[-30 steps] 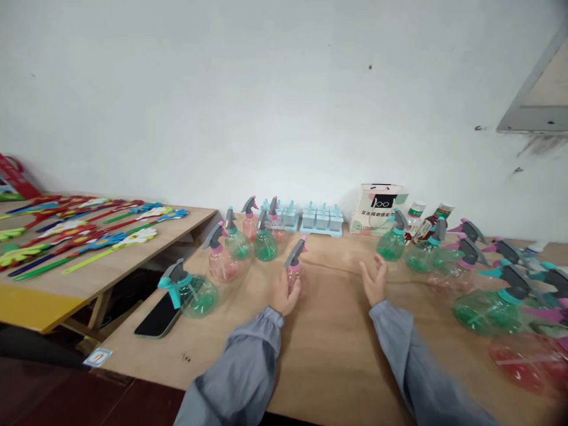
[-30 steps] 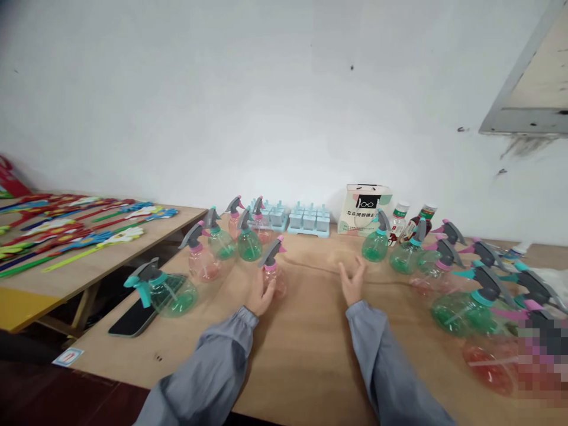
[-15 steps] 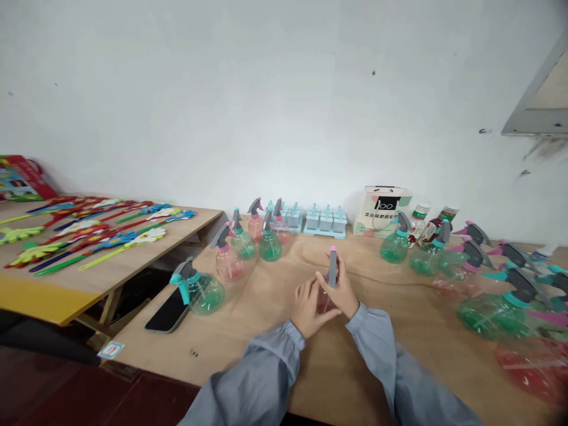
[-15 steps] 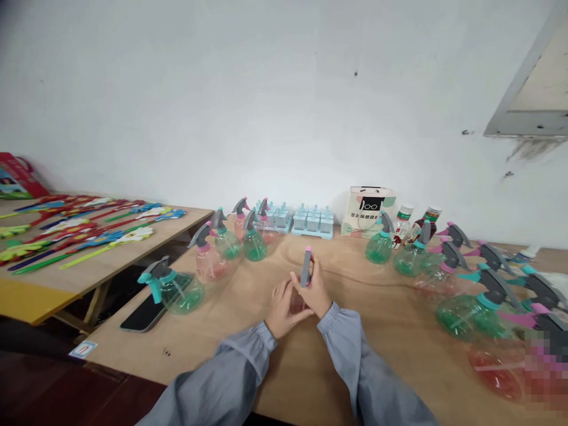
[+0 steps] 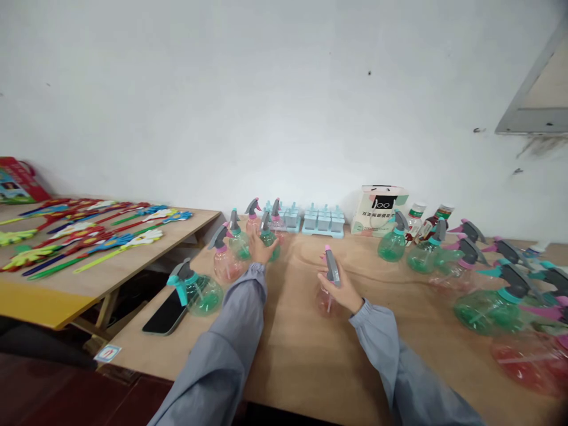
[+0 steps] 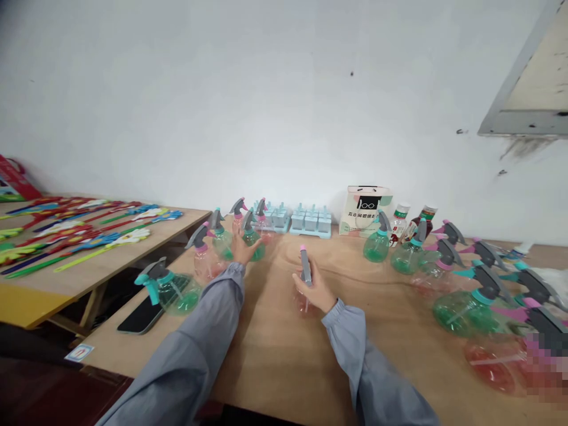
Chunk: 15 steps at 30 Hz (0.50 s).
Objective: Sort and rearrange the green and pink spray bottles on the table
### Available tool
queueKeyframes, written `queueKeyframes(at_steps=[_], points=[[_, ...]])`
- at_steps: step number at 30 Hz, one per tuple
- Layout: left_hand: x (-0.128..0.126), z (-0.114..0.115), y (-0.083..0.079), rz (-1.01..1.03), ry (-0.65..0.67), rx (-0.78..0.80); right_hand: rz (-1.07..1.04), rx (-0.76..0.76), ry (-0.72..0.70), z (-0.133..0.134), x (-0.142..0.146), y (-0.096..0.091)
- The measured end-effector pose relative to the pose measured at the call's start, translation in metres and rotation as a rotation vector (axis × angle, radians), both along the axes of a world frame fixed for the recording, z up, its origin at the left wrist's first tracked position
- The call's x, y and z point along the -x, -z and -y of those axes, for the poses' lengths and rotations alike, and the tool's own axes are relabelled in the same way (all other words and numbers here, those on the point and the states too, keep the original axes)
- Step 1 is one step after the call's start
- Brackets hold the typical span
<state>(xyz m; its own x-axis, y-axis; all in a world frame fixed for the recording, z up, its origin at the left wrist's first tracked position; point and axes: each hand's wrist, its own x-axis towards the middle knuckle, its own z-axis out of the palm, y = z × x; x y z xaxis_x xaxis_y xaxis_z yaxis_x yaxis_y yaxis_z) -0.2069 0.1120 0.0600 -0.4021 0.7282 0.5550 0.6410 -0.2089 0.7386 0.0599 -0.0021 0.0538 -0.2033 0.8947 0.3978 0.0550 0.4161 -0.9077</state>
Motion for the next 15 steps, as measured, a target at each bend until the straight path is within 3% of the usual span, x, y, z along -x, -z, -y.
queueKeyframes(at_steps=[6,10,15], points=[[-0.012,0.017,0.012,-0.056,0.01,0.156,-0.096,0.121,0.09,-0.016,-0.018,-0.012],[-0.035,0.048,0.026,-0.181,-0.004,0.164,-0.187,0.287,-0.106,-0.017,-0.034,-0.023],[-0.056,0.085,0.05,-0.205,0.034,0.004,-0.209,0.391,-0.405,-0.01,-0.042,-0.032]])
